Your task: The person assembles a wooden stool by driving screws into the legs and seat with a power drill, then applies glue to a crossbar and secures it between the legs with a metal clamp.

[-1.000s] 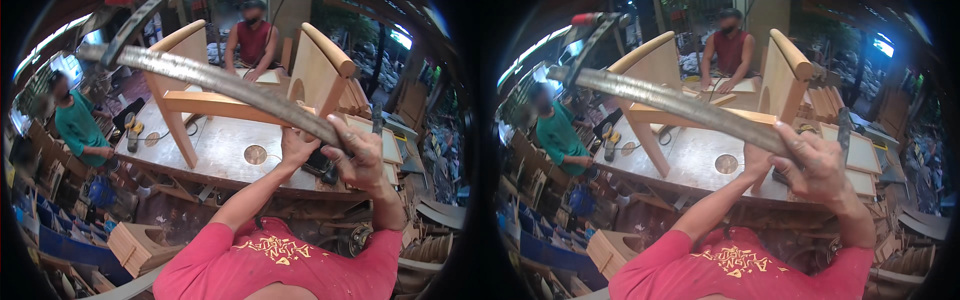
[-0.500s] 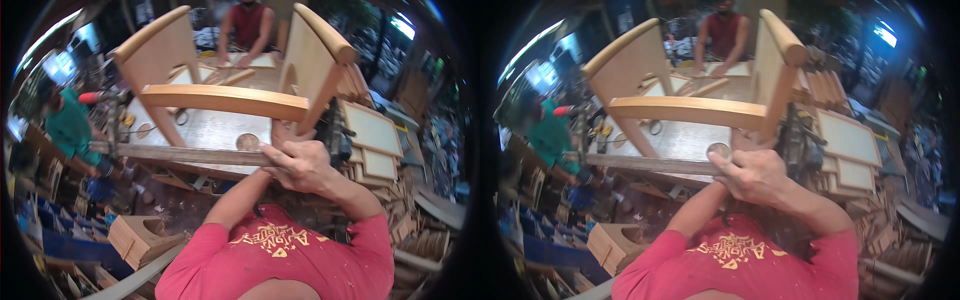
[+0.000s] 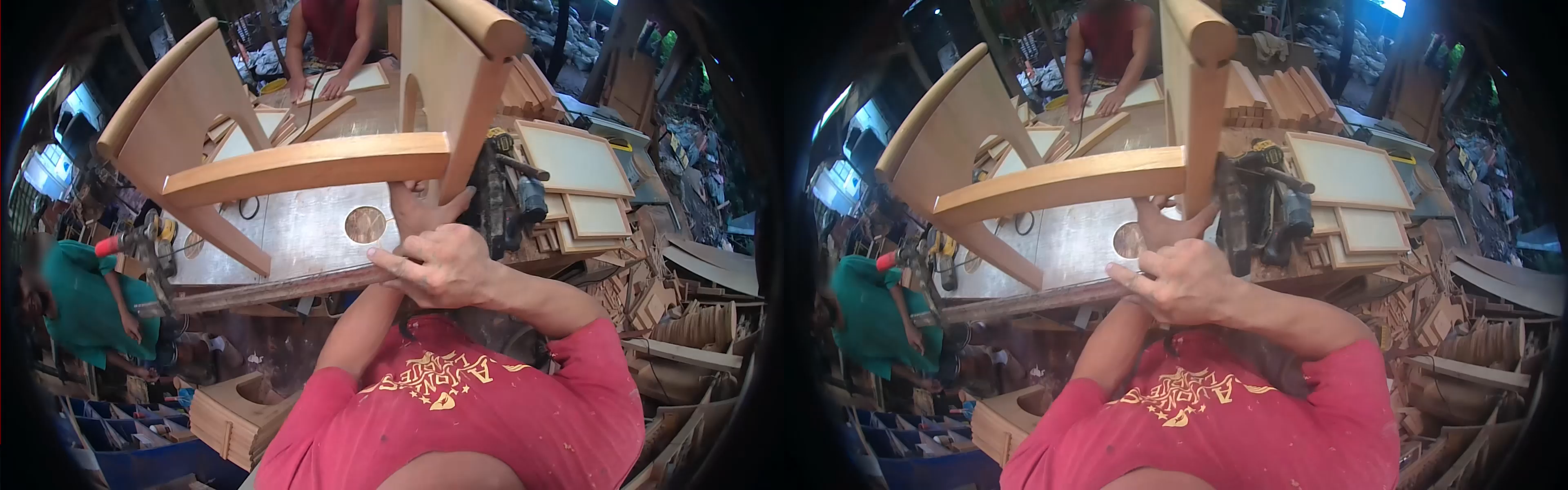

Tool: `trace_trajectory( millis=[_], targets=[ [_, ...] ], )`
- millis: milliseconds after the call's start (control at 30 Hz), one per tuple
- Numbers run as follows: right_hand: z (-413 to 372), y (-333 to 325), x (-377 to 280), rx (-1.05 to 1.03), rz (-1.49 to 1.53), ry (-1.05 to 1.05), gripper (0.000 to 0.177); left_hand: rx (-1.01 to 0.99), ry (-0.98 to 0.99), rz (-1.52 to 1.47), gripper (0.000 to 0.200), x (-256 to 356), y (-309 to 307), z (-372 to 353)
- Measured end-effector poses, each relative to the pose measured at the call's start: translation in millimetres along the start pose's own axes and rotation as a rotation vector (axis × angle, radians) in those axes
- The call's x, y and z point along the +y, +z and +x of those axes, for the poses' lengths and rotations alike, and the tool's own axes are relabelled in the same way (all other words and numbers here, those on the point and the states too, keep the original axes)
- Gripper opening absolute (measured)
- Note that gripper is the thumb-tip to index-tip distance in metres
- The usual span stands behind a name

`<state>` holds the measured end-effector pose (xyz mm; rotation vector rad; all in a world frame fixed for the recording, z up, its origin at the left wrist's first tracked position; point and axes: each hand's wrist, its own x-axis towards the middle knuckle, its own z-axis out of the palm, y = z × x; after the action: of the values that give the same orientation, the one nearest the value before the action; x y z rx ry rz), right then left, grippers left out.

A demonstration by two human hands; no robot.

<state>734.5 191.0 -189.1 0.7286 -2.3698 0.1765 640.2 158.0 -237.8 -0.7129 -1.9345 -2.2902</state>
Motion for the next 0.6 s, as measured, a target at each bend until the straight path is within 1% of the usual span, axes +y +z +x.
trace_trajectory(
  millis=[33, 67, 100, 133, 167, 200, 300, 333, 433, 533, 600],
  targets=[
    [0, 2, 0, -0.005, -0.002, -0.004, 0.039, -0.006, 0.076, 0.034, 0.094, -9, 9, -2],
    [6, 5, -6, 0.008, -0.01, 0.018, 0.04, 0.035, 0.163, 0.103, 0.089, -22, -4, 4],
    [8, 5, -7, -0.027, -0.023, 0.019, 0.043, -0.041, 0.184, 0.139, 0.096, -32, -8, 8],
    [12, 5, -10, -0.02, -0.047, 0.007, 0.046, -0.065, 0.186, 0.111, 0.098, -37, -9, 11],
    [15, 2, -12, -0.066, -0.069, 0.025, 0.049, -0.047, 0.124, -0.026, 0.092, -25, -11, 9],
    [19, 0, -15, -0.082, -0.093, 0.03, 0.051, -0.035, 0.131, -0.022, 0.094, -19, -13, 7],
    [18, 1, -18, -0.111, -0.119, 0.046, 0.053, -0.045, 0.212, 0.057, 0.097, -22, -17, 8],
    [17, 4, -19, -0.082, -0.114, 0.038, 0.053, -0.034, 0.313, 0.123, 0.102, -23, -19, 10],
    [15, 4, -21, -0.095, -0.128, 0.021, 0.053, -0.061, 0.262, 0.098, 0.1, -29, -21, 7],
    [13, 3, -20, -0.108, -0.111, 0.019, 0.055, -0.161, 0.19, -0.059, 0.097, -36, -25, 7],
    [11, 3, -19, -0.12, -0.118, 0.022, 0.056, -0.183, 0.224, -0.019, 0.095, -40, -43, 6]
  ],
)
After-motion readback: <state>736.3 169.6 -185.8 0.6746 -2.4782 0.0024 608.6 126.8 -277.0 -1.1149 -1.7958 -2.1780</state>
